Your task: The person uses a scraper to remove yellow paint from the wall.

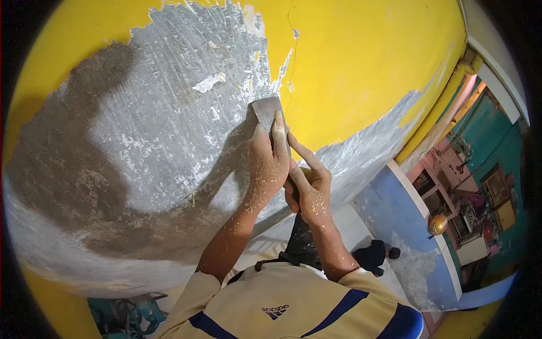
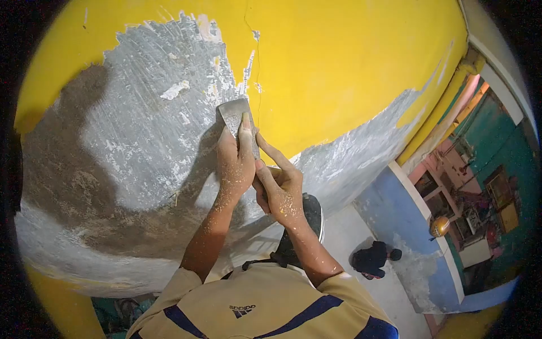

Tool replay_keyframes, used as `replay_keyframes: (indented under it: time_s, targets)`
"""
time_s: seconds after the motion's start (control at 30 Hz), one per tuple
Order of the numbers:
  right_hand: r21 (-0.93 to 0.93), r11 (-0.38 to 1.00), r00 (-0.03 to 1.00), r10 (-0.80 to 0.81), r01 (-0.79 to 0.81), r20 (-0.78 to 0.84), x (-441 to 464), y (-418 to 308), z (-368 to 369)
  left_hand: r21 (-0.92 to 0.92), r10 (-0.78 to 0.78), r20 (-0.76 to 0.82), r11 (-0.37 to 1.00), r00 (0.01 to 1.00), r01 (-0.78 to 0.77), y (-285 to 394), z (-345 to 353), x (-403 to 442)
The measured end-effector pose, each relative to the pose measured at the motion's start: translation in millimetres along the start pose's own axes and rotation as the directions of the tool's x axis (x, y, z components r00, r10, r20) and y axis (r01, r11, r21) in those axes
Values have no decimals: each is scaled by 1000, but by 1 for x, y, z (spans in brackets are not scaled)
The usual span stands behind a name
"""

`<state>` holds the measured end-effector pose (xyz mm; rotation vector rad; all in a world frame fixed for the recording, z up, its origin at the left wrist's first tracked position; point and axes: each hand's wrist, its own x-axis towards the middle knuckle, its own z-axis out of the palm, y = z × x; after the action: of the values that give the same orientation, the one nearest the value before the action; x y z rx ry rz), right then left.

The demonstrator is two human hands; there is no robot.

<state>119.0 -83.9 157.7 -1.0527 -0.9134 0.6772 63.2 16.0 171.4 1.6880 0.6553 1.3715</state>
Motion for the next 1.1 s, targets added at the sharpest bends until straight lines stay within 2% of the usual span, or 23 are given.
replay_keyframes:
  time_s: [0.1,0.23,0.33,0.37,0.43,0.5,0.53,0.57,0.6,0.63,0.67,0.73,0.87,0.97,1.1]
  targets:
    - [13,1000,999,-23,23,22,8,-10,0,-79,82,13,994,997,-81,18,-1,12]
    - [42,997,996,-73,71,44,20,-23,2,-69,36,-9,997,999,-36,32,0,20]
    - [53,993,995,-102,101,10,25,-26,2,-61,152,-27,986,988,-153,40,5,31]
    - [86,989,993,-119,118,4,25,-33,5,24,279,-88,960,956,-278,40,8,38]
    - [116,983,990,-138,139,-18,20,-45,14,-4,273,-77,962,959,-274,48,5,37]
    - [18,988,988,-156,156,-5,26,-46,10,-1,304,-104,952,947,-305,49,8,39]
    - [-36,987,987,-159,159,-7,30,-47,7,-4,241,-78,970,967,-242,52,6,43]
    - [23,986,987,-162,162,13,36,-48,9,-10,172,-44,985,984,-172,57,3,48]
    - [3,987,987,-158,158,10,30,-49,8,-18,107,-8,994,994,-107,65,3,49]
    - [-16,984,984,-176,177,16,31,-53,8,63,111,-80,992,991,-106,73,3,46]
    - [-30,978,978,-204,205,28,35,-59,10,48,161,-102,986,982,-157,74,3,47]
    - [-15,987,986,-160,161,36,30,-52,11,30,238,-146,971,960,-236,57,4,44]
    - [-38,995,996,-90,90,3,14,-11,0,-4,57,-11,998,998,-57,25,1,15]
    - [-50,997,998,-65,64,-2,4,-1,-2,2,-43,0,999,999,43,8,2,2]
    - [-98,992,997,-76,77,16,7,-14,2,-32,31,-33,999,999,-32,16,1,6]
